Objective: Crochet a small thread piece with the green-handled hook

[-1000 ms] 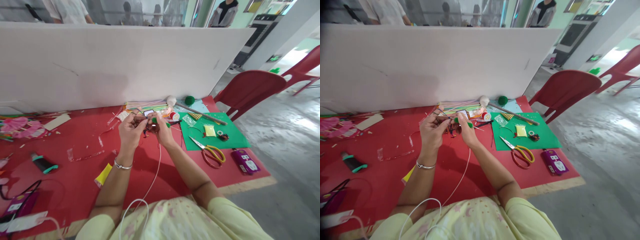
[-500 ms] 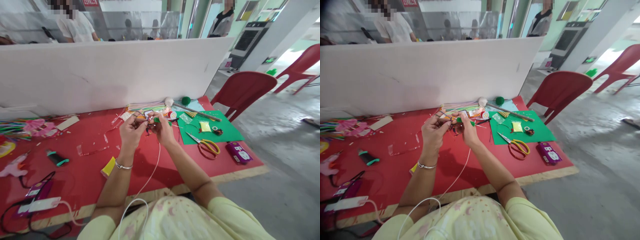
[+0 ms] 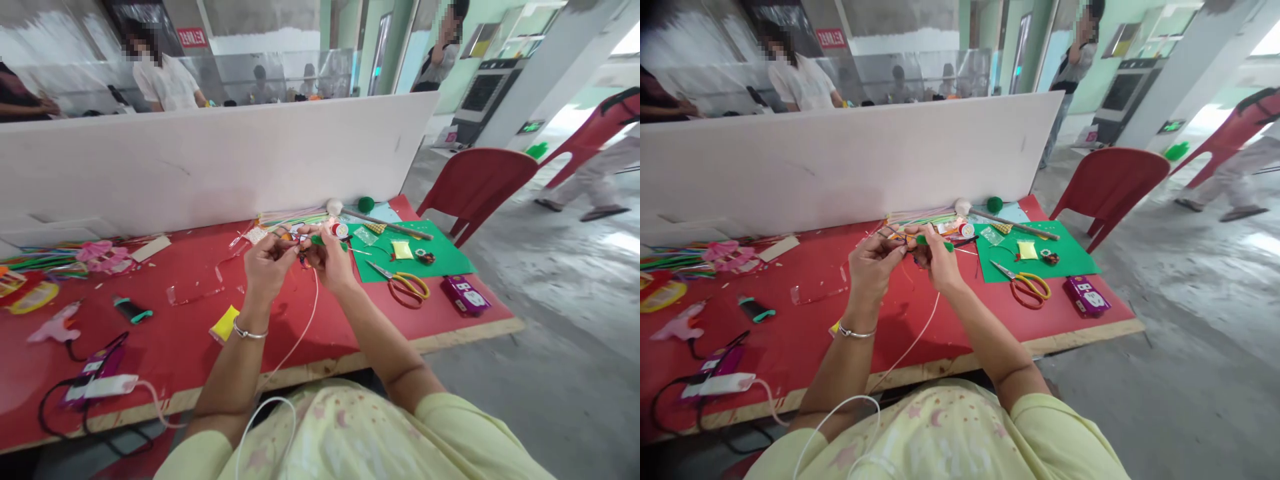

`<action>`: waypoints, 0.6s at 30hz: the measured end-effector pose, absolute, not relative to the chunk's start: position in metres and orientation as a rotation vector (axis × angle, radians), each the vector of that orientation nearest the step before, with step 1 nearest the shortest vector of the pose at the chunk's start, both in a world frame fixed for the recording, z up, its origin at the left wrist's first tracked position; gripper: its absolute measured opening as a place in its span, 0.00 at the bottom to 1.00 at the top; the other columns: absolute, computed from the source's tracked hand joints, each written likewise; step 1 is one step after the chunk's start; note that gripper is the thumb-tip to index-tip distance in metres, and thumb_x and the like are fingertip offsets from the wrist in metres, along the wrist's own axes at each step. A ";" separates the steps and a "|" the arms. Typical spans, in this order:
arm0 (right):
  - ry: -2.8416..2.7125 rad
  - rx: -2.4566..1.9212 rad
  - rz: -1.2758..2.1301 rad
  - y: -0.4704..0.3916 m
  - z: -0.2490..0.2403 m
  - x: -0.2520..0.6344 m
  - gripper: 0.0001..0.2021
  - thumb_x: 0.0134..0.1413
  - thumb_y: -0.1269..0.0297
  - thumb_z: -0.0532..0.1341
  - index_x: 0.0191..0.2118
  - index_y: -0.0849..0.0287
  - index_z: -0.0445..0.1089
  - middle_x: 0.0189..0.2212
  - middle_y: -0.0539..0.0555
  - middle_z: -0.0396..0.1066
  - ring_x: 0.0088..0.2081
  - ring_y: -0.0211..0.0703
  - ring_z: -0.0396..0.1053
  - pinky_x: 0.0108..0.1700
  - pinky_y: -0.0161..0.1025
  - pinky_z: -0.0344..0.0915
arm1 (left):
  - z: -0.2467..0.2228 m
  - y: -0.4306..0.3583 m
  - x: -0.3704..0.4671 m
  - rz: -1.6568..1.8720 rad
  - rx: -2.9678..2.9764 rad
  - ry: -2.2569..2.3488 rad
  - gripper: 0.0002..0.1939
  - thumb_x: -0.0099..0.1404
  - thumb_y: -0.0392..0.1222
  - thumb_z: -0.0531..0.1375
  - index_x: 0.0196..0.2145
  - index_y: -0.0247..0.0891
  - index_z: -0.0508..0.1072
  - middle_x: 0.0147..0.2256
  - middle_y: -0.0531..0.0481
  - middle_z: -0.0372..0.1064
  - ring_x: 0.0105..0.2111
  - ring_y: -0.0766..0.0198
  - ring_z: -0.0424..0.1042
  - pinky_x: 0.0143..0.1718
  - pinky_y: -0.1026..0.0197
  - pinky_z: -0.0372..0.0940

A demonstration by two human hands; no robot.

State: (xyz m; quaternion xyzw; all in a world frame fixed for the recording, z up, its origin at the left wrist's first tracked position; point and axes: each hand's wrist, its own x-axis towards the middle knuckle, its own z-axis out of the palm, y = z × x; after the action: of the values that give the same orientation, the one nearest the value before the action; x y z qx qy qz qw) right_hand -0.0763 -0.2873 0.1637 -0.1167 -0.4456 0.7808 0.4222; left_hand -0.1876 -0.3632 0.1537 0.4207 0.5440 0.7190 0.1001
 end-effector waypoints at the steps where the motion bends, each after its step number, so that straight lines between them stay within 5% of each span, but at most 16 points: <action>1: -1.140 -0.280 1.971 -0.288 0.164 -0.075 0.25 0.53 0.36 0.64 0.37 0.57 0.74 0.25 0.48 0.70 0.20 0.31 0.54 0.18 0.32 0.43 | 0.154 -0.364 -0.187 2.127 1.240 1.606 0.09 0.55 0.38 0.71 0.35 0.37 0.82 0.43 0.44 0.81 0.34 0.62 0.77 0.34 0.61 0.71; 10: -1.401 -0.267 1.790 -0.290 0.151 -0.066 0.25 0.58 0.36 0.61 0.37 0.56 0.74 0.32 0.51 0.74 0.32 0.40 0.74 0.27 0.34 0.69 | 0.159 -0.372 -0.185 2.098 1.307 1.702 0.08 0.57 0.42 0.72 0.35 0.39 0.82 0.34 0.49 0.80 0.27 0.66 0.72 0.29 0.63 0.67; 18: -1.462 -0.284 1.657 -0.282 0.149 -0.064 0.25 0.61 0.37 0.60 0.35 0.56 0.75 0.27 0.50 0.72 0.28 0.37 0.69 0.33 0.37 0.67 | 0.163 -0.377 -0.194 2.019 1.254 1.638 0.08 0.58 0.42 0.71 0.36 0.40 0.82 0.34 0.47 0.79 0.26 0.66 0.69 0.26 0.64 0.64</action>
State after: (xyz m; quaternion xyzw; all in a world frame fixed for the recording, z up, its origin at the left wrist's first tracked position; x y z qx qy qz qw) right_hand -0.0639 -0.2822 0.1485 -0.1145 -0.5890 0.6675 0.4410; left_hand -0.1942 -0.3768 0.1631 0.4309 0.5629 0.6938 0.1271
